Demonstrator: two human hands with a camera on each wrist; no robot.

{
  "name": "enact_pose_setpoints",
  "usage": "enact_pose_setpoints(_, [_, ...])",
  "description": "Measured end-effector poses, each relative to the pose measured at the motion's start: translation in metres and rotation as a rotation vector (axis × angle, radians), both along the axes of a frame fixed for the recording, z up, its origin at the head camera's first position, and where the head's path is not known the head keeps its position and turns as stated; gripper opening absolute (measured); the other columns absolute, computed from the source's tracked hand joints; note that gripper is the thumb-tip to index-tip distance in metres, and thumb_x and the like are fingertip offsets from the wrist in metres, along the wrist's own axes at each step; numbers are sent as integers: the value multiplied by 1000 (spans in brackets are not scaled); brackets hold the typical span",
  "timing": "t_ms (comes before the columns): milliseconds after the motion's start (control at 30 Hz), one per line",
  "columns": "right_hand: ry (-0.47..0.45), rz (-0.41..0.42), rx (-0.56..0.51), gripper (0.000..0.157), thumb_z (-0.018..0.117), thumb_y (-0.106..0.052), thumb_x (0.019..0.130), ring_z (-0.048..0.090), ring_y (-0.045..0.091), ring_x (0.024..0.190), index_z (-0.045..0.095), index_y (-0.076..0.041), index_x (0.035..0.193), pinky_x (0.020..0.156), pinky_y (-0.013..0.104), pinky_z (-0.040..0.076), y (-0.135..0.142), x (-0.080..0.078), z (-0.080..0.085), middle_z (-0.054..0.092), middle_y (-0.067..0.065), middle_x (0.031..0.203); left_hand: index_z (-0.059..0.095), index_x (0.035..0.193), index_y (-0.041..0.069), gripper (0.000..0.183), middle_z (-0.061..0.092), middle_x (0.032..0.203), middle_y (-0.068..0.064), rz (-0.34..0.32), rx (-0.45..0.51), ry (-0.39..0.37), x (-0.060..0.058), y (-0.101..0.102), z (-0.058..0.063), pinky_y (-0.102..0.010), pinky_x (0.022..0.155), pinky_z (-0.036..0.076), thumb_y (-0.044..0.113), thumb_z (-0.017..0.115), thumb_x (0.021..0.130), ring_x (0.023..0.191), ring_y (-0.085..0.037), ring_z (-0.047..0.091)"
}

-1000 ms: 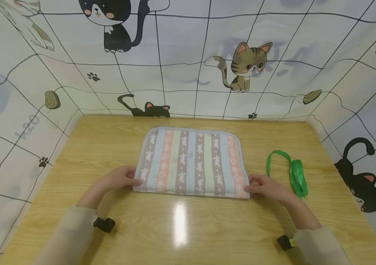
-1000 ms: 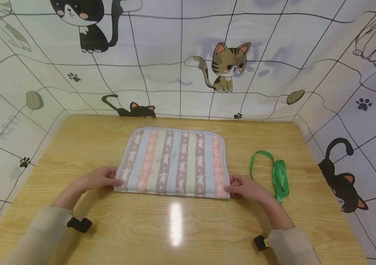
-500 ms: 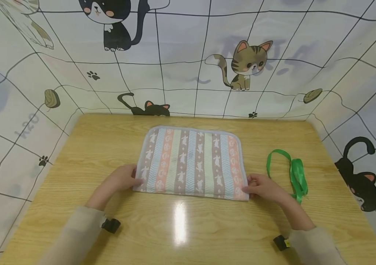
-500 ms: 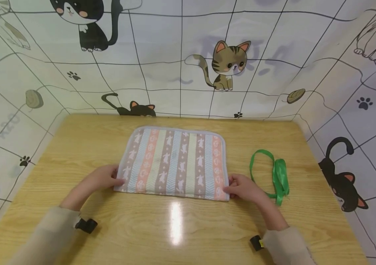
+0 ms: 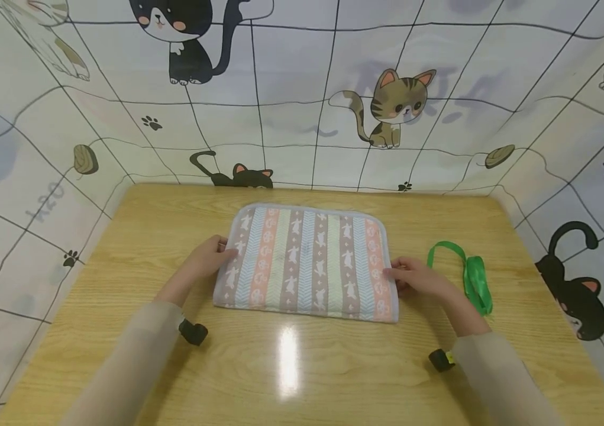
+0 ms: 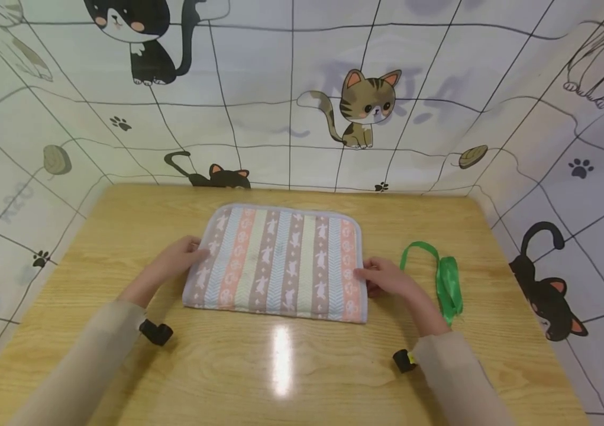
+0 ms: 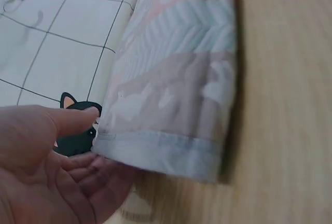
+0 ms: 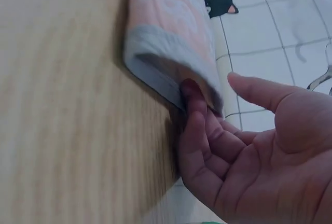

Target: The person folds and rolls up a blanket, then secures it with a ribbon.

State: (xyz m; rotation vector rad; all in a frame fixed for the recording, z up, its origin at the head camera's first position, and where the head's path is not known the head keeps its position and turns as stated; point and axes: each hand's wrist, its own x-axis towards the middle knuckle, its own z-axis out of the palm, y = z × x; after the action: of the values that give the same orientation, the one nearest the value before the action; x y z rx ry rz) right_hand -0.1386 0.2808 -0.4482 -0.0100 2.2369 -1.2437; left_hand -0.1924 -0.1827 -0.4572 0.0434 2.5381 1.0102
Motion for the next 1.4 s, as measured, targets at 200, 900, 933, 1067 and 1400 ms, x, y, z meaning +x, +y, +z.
enact_pose_setpoints(200, [-3, -70, 19, 43, 52, -24, 104, 66, 8, 84, 47, 10, 129, 75, 27, 58, -2, -18, -2, 71, 15, 106, 27, 152, -3, 56, 43, 149, -31, 15, 121, 33, -18, 7, -4, -53, 112, 42, 16, 46, 103, 136, -44, 46])
enact_pose_setpoints(900, [242, -158, 217, 48, 53, -22, 103, 61, 37, 114, 40, 8, 138, 93, 45, 55, -16, -21, -5, 53, 30, 133, 25, 156, 0, 75, 2, 164, -30, -308, -206, 320, -6, 22, -8, -60, 123, 12, 26, 63, 97, 152, -48, 8])
enact_pose_setpoints(933, [306, -134, 268, 50, 54, -22, 102, 56, 41, 121, 39, 8, 140, 97, 50, 52, -20, -17, -1, 50, 31, 137, 26, 156, 1, 77, 2, 164, -29, -336, -255, 345, 1, 28, -4, -61, 123, 13, 30, 65, 96, 152, -48, 8])
enact_pose_setpoints(1067, [596, 62, 378, 52, 61, -18, 98, 41, 48, 136, 42, 5, 141, 110, 62, 37, -43, 1, 13, 42, 29, 147, 31, 154, 2, 79, 10, 165, -26, -493, -401, 432, 29, 54, 7, -60, 122, 17, 45, 62, 95, 151, -47, 15])
enact_pose_setpoints(1400, [746, 726, 294, 45, 54, -16, 101, 37, 35, 146, 51, -6, 145, 117, 60, 30, -102, 40, 6, 42, 13, 157, 18, 160, 13, 74, 6, 169, -9, -564, -476, 294, 65, 103, -8, -58, 125, 8, 52, 42, 103, 156, -36, 7])
